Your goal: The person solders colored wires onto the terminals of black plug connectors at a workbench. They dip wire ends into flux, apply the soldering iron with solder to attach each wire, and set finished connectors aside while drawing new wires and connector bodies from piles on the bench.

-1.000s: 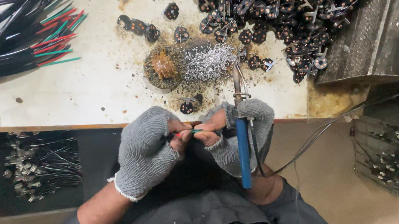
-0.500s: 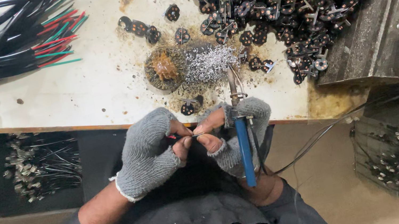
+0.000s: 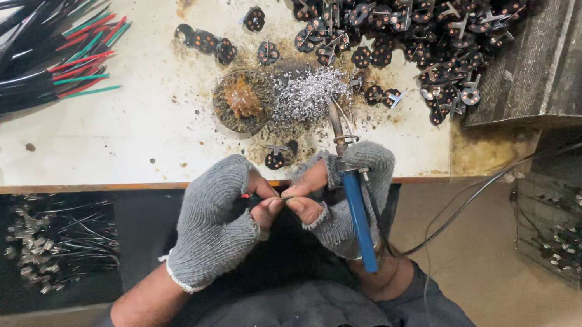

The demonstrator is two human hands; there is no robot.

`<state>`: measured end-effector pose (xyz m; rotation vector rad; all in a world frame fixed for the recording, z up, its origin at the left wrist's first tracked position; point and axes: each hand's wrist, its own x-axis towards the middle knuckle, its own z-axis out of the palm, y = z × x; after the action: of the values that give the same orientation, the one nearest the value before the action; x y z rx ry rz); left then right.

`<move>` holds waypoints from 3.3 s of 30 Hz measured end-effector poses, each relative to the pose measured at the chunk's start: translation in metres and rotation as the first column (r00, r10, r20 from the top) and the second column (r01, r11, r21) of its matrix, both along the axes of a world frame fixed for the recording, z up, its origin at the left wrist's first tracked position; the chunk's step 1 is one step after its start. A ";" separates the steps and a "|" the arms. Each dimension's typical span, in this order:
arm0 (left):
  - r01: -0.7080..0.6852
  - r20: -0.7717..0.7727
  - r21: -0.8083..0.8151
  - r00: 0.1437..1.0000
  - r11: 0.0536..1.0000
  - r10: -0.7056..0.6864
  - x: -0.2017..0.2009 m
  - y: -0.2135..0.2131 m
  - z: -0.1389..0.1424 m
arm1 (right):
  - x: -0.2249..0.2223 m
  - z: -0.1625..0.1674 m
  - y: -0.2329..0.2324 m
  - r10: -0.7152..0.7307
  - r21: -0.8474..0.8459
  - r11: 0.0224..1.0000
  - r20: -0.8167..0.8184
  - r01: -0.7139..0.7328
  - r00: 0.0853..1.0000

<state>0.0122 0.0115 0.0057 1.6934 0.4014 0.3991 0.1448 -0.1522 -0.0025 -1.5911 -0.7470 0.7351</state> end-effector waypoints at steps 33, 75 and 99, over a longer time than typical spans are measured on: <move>-0.216 -0.201 0.437 0.923 0.873 0.329 0.028 0.070 -0.002 | 0.027 0.001 0.033 0.115 -0.200 0.979 0.689 0.035 0.715; 0.163 -0.287 0.566 0.958 0.808 0.008 0.014 0.021 -0.002 | 0.026 0.010 -0.012 0.161 -0.053 0.986 0.588 -0.161 0.792; 0.170 -0.323 0.581 0.946 0.796 0.034 0.019 0.022 -0.002 | 0.037 -0.015 -0.005 0.173 0.027 0.953 0.771 -0.302 0.613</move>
<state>0.0311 0.0331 0.0039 2.4151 0.4756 0.2011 0.1817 -0.1571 -0.0177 -1.6575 -1.6314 0.1220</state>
